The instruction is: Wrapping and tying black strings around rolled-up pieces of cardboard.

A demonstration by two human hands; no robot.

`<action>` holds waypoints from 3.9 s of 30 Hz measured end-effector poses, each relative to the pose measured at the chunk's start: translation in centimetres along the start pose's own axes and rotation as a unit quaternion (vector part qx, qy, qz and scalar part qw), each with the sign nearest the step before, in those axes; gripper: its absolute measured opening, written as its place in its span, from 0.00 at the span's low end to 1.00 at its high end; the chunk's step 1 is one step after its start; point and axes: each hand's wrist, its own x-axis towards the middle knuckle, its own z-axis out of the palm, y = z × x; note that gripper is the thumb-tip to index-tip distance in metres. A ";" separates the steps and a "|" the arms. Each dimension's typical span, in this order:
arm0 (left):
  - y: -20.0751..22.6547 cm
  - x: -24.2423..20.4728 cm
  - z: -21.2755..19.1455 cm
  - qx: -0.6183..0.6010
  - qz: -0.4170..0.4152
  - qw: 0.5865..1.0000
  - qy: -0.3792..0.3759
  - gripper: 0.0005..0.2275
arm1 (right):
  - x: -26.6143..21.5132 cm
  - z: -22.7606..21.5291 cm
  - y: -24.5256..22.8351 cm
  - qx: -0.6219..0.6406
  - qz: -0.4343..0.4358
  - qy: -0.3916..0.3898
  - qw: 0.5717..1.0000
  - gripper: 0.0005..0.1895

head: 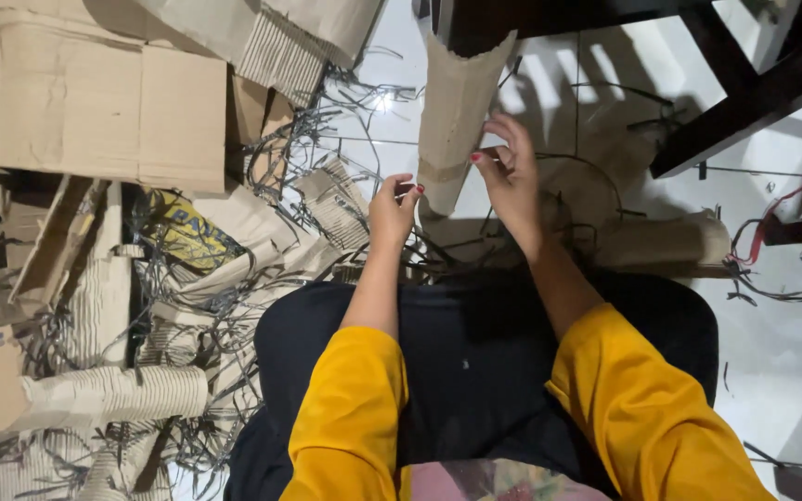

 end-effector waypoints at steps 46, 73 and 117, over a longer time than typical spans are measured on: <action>3.5 -7.7 0.1 -0.082 0.207 0.956 -0.193 0.14 | -2.8 -10.3 -9.2 -0.176 0.114 -0.157 0.965 0.10; 10.1 -5.7 -2.3 -0.216 0.253 0.930 0.157 0.05 | 3.1 -10.1 -14.2 -0.321 0.019 0.106 0.941 0.03; 5.6 -1.4 -1.6 -0.323 0.103 0.927 0.162 0.12 | 6.9 1.5 -7.1 -0.018 0.198 0.332 0.922 0.04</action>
